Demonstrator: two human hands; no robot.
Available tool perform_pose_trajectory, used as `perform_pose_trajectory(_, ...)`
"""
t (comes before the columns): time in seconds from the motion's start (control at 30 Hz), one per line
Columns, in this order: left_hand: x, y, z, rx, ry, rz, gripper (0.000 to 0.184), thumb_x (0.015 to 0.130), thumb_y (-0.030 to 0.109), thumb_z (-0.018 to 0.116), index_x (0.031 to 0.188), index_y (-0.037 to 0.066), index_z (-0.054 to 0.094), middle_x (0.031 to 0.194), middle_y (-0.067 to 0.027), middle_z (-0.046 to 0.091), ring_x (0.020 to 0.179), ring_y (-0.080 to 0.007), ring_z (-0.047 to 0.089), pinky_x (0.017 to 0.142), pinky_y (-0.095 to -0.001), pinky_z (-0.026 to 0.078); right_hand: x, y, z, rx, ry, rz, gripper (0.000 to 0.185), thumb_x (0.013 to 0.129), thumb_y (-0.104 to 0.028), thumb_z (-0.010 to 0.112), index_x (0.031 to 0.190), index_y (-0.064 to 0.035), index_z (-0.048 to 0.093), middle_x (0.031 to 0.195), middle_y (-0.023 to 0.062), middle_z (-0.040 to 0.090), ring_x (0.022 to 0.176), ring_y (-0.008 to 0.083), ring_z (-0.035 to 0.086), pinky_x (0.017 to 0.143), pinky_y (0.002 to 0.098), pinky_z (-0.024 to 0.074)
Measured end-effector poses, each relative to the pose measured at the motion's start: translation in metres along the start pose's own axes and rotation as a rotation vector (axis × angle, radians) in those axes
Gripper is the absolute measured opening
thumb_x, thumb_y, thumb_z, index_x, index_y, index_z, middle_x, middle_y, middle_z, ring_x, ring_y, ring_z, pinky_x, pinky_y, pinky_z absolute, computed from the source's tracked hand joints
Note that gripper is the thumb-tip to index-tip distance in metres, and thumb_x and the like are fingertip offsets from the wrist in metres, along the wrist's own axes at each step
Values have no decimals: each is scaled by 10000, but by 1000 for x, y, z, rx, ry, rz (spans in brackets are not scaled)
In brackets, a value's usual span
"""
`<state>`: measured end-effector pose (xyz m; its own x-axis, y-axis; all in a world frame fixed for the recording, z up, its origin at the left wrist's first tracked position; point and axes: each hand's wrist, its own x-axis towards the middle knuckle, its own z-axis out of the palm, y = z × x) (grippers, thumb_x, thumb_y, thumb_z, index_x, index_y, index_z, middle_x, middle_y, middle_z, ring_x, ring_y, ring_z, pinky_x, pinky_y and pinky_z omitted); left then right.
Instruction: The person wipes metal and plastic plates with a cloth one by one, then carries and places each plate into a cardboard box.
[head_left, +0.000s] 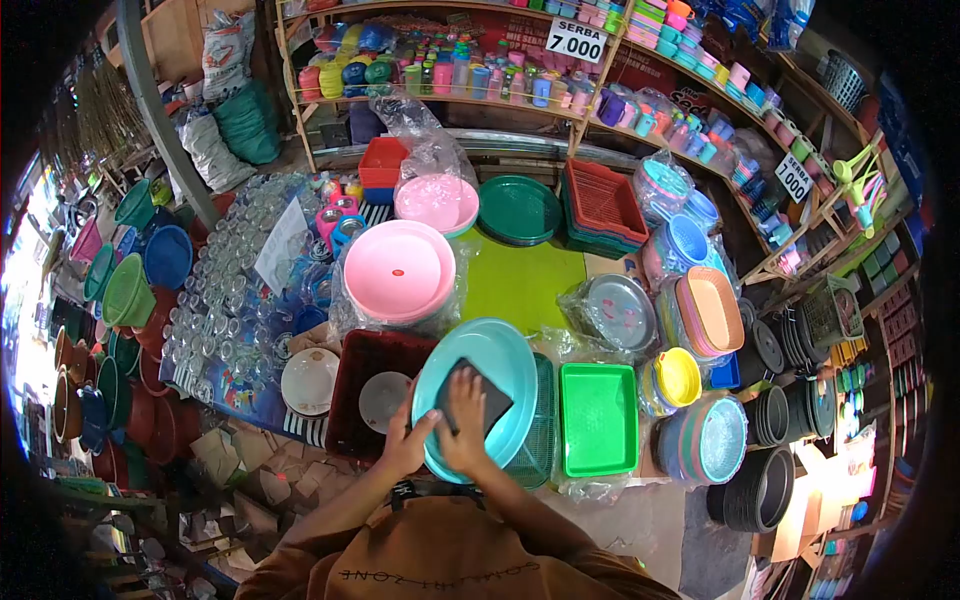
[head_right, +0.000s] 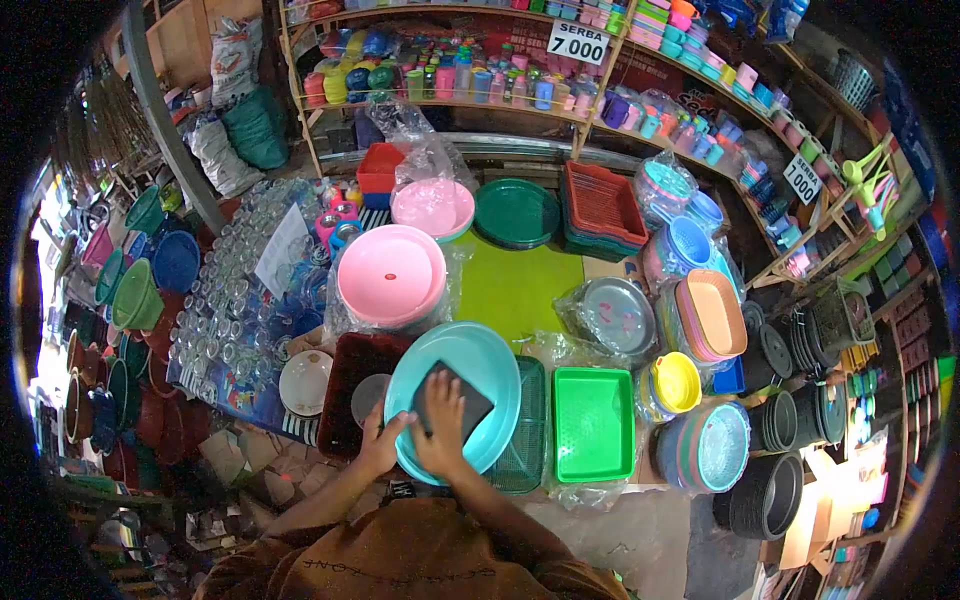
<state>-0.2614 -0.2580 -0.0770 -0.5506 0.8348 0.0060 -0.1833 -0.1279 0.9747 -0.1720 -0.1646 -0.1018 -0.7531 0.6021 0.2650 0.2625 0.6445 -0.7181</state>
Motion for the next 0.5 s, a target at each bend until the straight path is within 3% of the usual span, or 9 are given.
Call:
perform_pose_trajectory(0.1, -2, -7, -10, -110, 81, -76, 559, 904, 117, 495, 1392, 11, 244, 1343, -93, 394, 1215, -166, 366, 1017, -309, 276, -15, 1, -4, 78, -136, -32, 674, 907, -385, 400, 1426, -43, 141, 1488, 180, 78, 1370, 376, 33, 1068, 531, 33)
perform_pose_trajectory(0.23, -16, -12, -6, -243, 171, -115, 570, 900, 124, 502, 1391, 5, 237, 1358, -117, 383, 1233, -183, 358, 1023, -318, 271, 3, 45, 0, -57, 20, 282, 679, 922, -371, 371, 1433, -45, 64, 1494, 172, 33, 1373, 364, 15, 1074, 517, 8)
perform_pose_trajectory(0.3, -23, -8, -2, 211, 12, 70, 616, 888, 138, 523, 1398, -7, 209, 1381, -141, 355, 1271, -212, 325, 1042, -334, 238, 24, 53, 1, 1, 65, 323, 692, 914, -348, 391, 1426, -20, 61, 1489, 192, 18, 1372, 367, -3, 1077, 508, -5)
perform_pose_trajectory(0.37, -26, 5, 0, 228, 26, 83, 637, 883, 147, 529, 1399, -17, 195, 1396, -161, 333, 1301, -226, 285, 1057, -339, 202, 37, 57, 18, 44, 18, -30, 710, 897, -310, 421, 1418, 10, 59, 1484, 211, 8, 1372, 372, -14, 1080, 499, -2)
perform_pose_trajectory(0.47, -25, -14, -25, -84, 145, -70, 597, 895, 138, 501, 1397, -9, 212, 1387, -134, 338, 1287, -201, 294, 1051, -315, 210, 46, -4, 20, 203, -258, -352, 695, 875, -285, 439, 1413, 19, 122, 1482, 211, 51, 1376, 355, -15, 1081, 489, -9)
perform_pose_trajectory(0.5, -21, -13, -34, -98, 186, 31, 587, 917, 162, 477, 1407, 6, 193, 1384, -114, 332, 1274, -184, 297, 1044, -313, 222, 45, -19, 25, 317, -351, -438, 680, 881, -293, 428, 1417, 4, 134, 1485, 198, 64, 1378, 346, -9, 1081, 490, -9)
